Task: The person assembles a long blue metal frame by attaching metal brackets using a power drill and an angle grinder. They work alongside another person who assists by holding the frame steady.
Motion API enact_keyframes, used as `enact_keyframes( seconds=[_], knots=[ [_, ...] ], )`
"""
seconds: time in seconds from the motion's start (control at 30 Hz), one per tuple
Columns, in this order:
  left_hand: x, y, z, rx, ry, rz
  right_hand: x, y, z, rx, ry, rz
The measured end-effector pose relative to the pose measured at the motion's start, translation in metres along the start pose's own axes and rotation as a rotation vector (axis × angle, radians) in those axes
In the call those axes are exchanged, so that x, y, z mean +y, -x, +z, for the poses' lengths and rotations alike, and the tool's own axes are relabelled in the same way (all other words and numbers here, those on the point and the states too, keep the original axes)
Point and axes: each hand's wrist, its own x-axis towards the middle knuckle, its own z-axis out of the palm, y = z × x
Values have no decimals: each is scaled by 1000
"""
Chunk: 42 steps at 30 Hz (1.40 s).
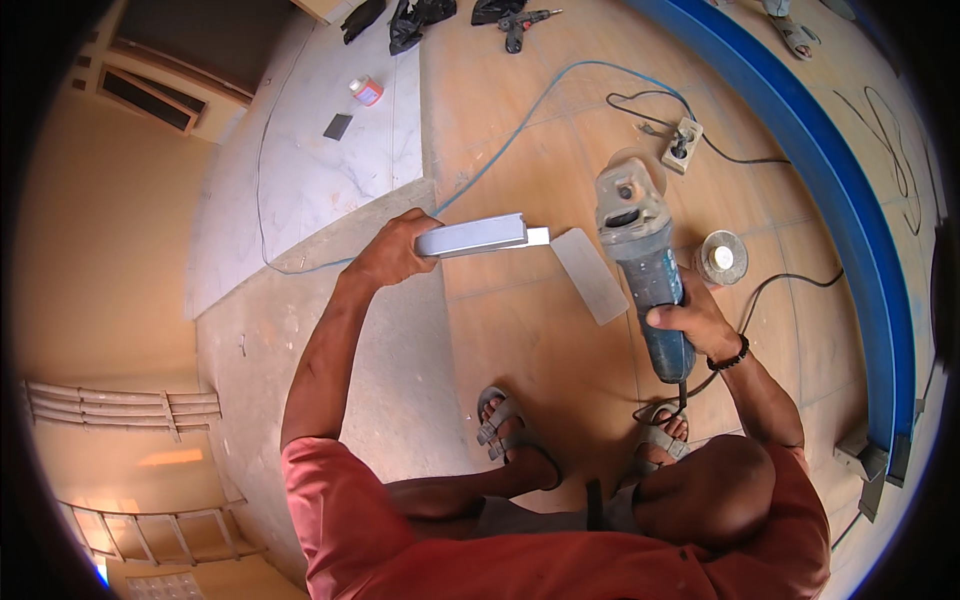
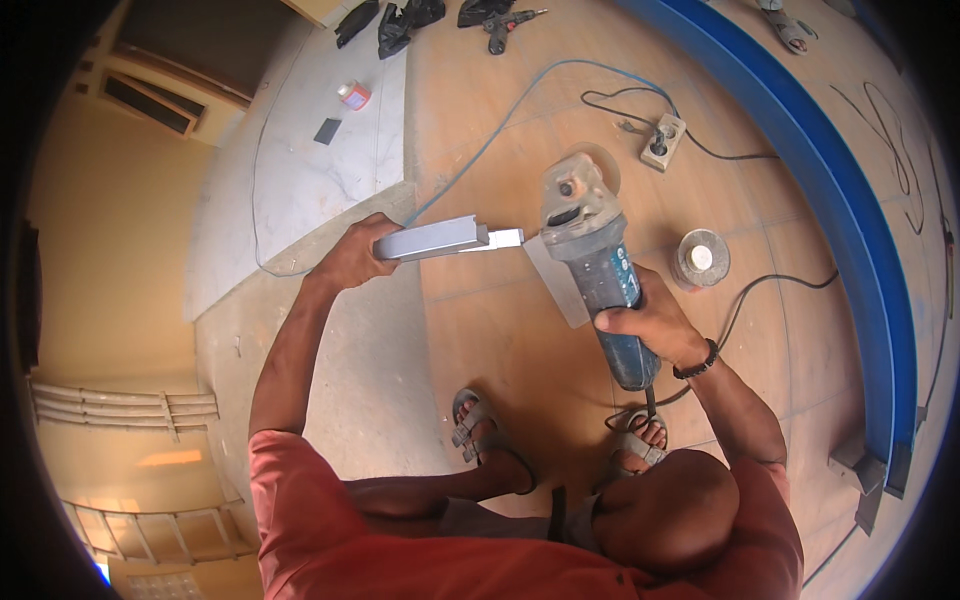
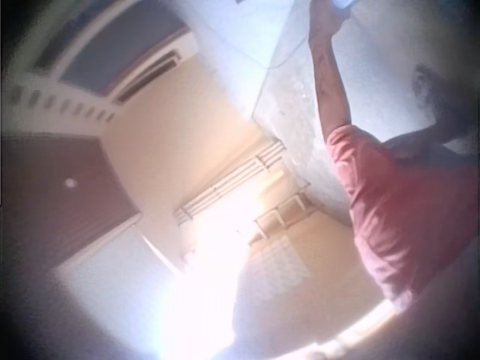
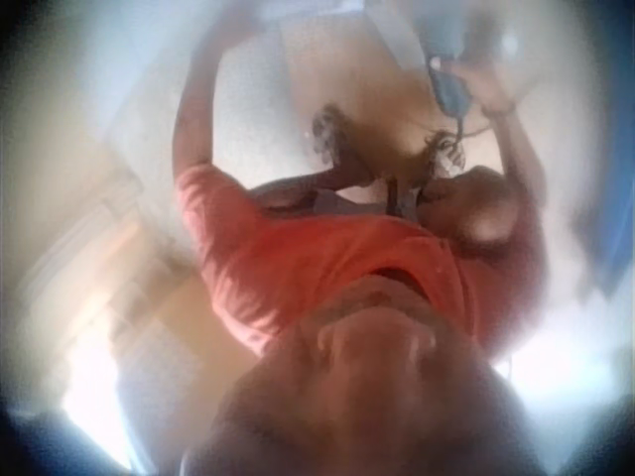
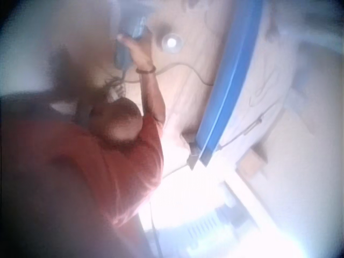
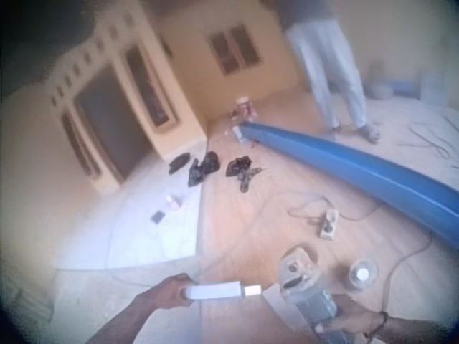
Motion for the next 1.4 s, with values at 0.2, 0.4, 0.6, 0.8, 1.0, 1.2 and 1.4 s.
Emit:
enact_keyframes(
  seconds=[0.2,0.4,0.6,0.8,1.0,1.2,1.4],
  knots=[
    [-66,14,43,286,592,-39,-32,-22,22,-68,237,-41],
    [-80,8,101,723,943,1,-48,-51,38,-73,406,-36],
    [-52,-29,130,1366,1276,-181,-65,-75,67,-102,526,6],
    [-45,-17,103,1332,1220,-193,-68,-83,78,-161,473,-5],
    [-49,-14,104,1323,1295,-119,-61,-84,84,-147,514,-12],
    [-36,-14,115,1371,1268,6,-47,-68,100,-134,720,-57],
    [-56,-5,134,1302,1390,57,-25,-39,123,-220,850,-117]
  ],
)
